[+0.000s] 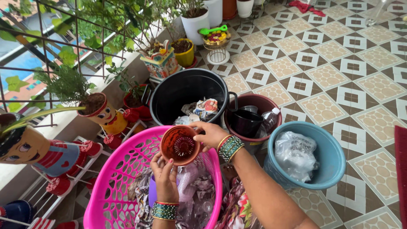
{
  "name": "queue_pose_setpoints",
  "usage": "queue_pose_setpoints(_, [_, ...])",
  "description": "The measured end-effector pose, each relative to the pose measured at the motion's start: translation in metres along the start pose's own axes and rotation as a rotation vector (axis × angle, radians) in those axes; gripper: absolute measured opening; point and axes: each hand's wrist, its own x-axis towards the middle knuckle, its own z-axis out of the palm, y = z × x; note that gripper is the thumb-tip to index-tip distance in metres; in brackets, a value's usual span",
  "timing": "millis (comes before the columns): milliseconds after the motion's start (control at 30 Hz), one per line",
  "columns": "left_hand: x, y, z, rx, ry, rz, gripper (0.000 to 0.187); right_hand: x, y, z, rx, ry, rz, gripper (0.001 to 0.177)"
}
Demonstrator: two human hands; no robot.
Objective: The person sorts various items from a pink basket into nearby buckets. They handle a small terracotta pot, a purple plastic cup, crumpled paper, a plastic bottle, and a white cup, placing each into a black or maroon bucket.
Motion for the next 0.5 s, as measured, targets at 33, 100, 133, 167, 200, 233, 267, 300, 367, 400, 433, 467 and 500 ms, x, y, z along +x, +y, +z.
queue_pose_setpoints(33, [0.002,0.000,0.006,-0.003,-0.024,0.016,0.054,-0.002,-0.001,-0.006,0.022,0.009,0.002,0.053])
queue_pose_setpoints(100, [0.006,0.000,0.020,-0.011,-0.076,0.047,0.056,-0.005,-0.002,-0.020,0.065,0.032,0.006,0.052])
queue_pose_setpoints(133, [0.006,0.000,0.027,0.000,-0.085,0.041,0.055,-0.008,-0.003,-0.027,0.085,0.043,0.009,0.052])
queue_pose_setpoints(167, [0.007,0.001,0.035,0.012,-0.094,0.035,0.055,-0.010,-0.005,-0.035,0.105,0.054,0.013,0.052])
queue_pose_setpoints(200, [0.009,0.001,0.043,0.023,-0.104,0.027,0.054,-0.012,-0.007,-0.041,0.127,0.067,0.016,0.052])
queue_pose_setpoints(233, [0.011,0.000,0.051,0.027,-0.123,0.036,0.054,-0.014,-0.009,-0.048,0.112,0.098,0.021,0.053])
queue_pose_setpoints(267, [0.014,-0.001,0.060,0.030,-0.141,0.042,0.054,-0.018,-0.011,-0.054,0.096,0.129,0.028,0.054])
queue_pose_setpoints(300, [0.016,-0.002,0.069,0.034,-0.160,0.049,0.053,-0.022,-0.013,-0.061,0.080,0.160,0.035,0.054])
queue_pose_setpoints(367, [0.020,-0.008,0.083,0.004,-0.205,0.038,0.054,-0.029,-0.012,-0.073,0.092,0.227,0.023,0.053])
queue_pose_setpoints(400, [0.022,-0.012,0.092,-0.011,-0.228,0.032,0.054,-0.033,-0.011,-0.080,0.097,0.261,0.018,0.053])
queue_pose_setpoints(433, [0.024,-0.017,0.100,-0.017,-0.271,0.046,0.055,-0.036,-0.009,-0.088,0.095,0.287,0.019,0.052])
queue_pose_setpoints(467, [0.028,-0.022,0.108,-0.024,-0.313,0.061,0.057,-0.036,-0.007,-0.096,0.091,0.310,0.020,0.051])
queue_pose_setpoints(500, [0.031,-0.027,0.115,-0.032,-0.354,0.076,0.058,-0.037,-0.004,-0.104,0.088,0.334,0.022,0.050])
